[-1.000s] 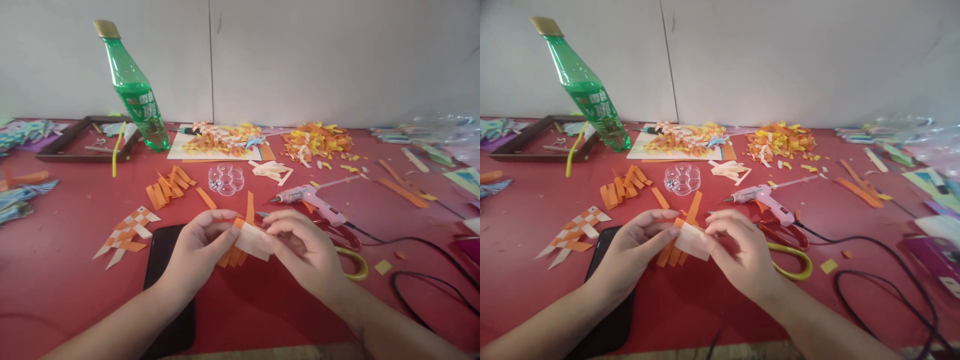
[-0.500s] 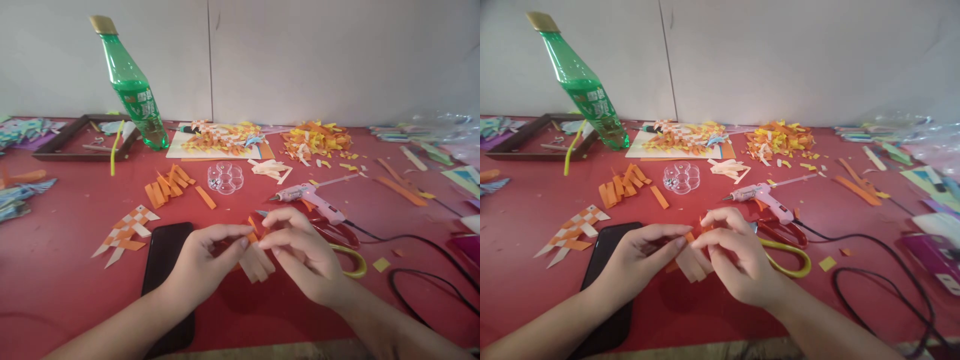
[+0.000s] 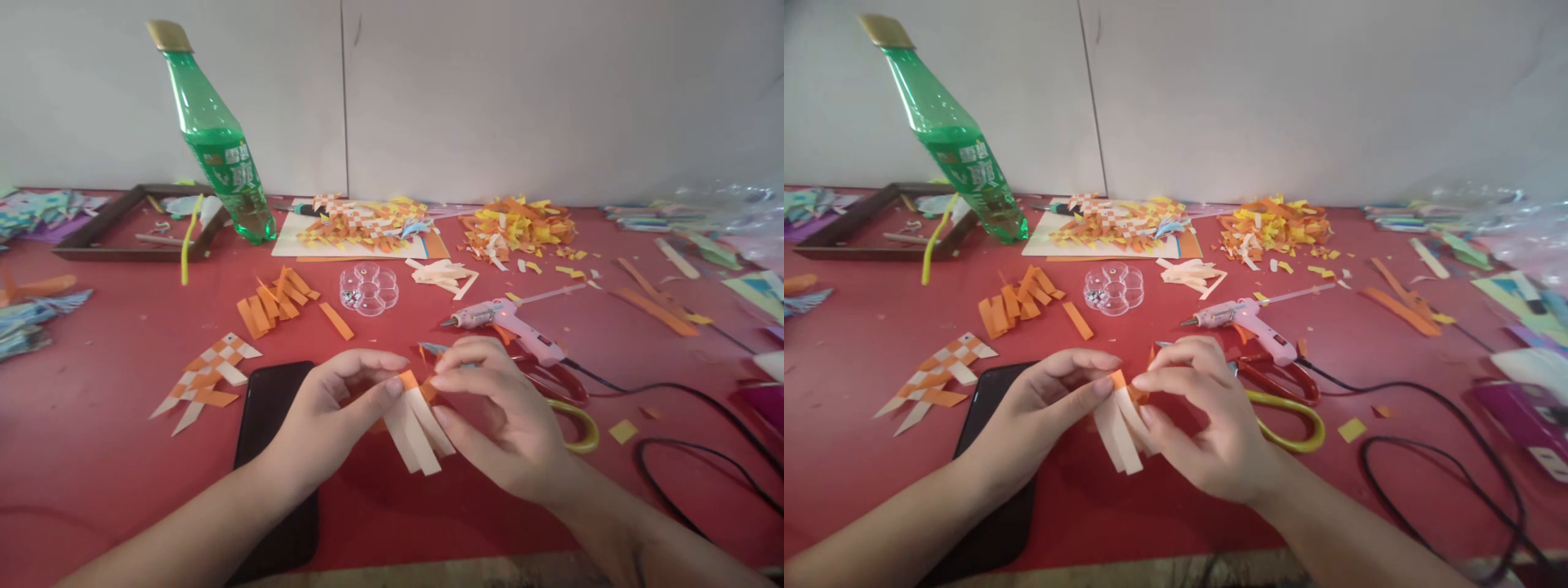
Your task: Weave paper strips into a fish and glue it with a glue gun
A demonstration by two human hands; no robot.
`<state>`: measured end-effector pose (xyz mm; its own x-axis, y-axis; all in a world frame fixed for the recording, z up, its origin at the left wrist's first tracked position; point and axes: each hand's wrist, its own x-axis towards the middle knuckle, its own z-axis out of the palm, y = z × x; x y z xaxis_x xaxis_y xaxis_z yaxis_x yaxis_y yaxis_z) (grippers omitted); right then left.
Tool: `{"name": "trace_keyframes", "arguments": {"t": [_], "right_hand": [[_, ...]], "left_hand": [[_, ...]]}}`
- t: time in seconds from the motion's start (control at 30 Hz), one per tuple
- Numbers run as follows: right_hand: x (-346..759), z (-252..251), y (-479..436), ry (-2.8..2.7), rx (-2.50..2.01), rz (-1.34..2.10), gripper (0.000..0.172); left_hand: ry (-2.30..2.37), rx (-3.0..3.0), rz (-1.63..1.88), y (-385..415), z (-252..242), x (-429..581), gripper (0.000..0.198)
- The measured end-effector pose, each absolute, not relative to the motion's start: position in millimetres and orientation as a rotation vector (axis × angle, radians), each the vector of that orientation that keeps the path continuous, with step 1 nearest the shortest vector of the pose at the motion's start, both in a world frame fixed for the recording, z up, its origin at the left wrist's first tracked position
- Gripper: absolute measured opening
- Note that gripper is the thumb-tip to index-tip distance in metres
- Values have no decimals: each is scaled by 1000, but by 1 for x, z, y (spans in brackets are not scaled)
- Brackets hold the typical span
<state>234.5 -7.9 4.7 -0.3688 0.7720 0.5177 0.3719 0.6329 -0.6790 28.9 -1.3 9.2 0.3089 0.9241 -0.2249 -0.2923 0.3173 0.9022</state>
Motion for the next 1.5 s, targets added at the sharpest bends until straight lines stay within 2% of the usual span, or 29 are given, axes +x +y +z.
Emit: {"name": "trace_keyframes", "arguments": {"t": [0.1, 0.3, 0.63, 0.87, 1.1, 1.33, 1.5], "right_hand": [[234, 5, -6, -2003, -892, 521, 41], [234, 7, -4, -2132, -896, 325, 24], [232, 9, -3, -2082, -958, 370, 9], [230, 5, -4, -1998, -918, 634, 12], [227, 3, -6, -1787, -989, 936, 2], [225, -1, -12, -1748, -1001, 936, 7], [224, -7, -18, -1681, -1022, 958, 36]], "left_hand": [[868, 866, 950, -1, 9, 30, 12], [937, 977, 924, -2, 6, 30, 14], [959, 1202, 859, -6, 10, 32, 19], [926, 1283, 829, -8, 10, 32, 24], [930, 1288, 771, -9, 10, 32, 21], [917, 1259, 784, -9, 9, 35, 20], [966, 1289, 772, -9, 12, 36, 14]]}}
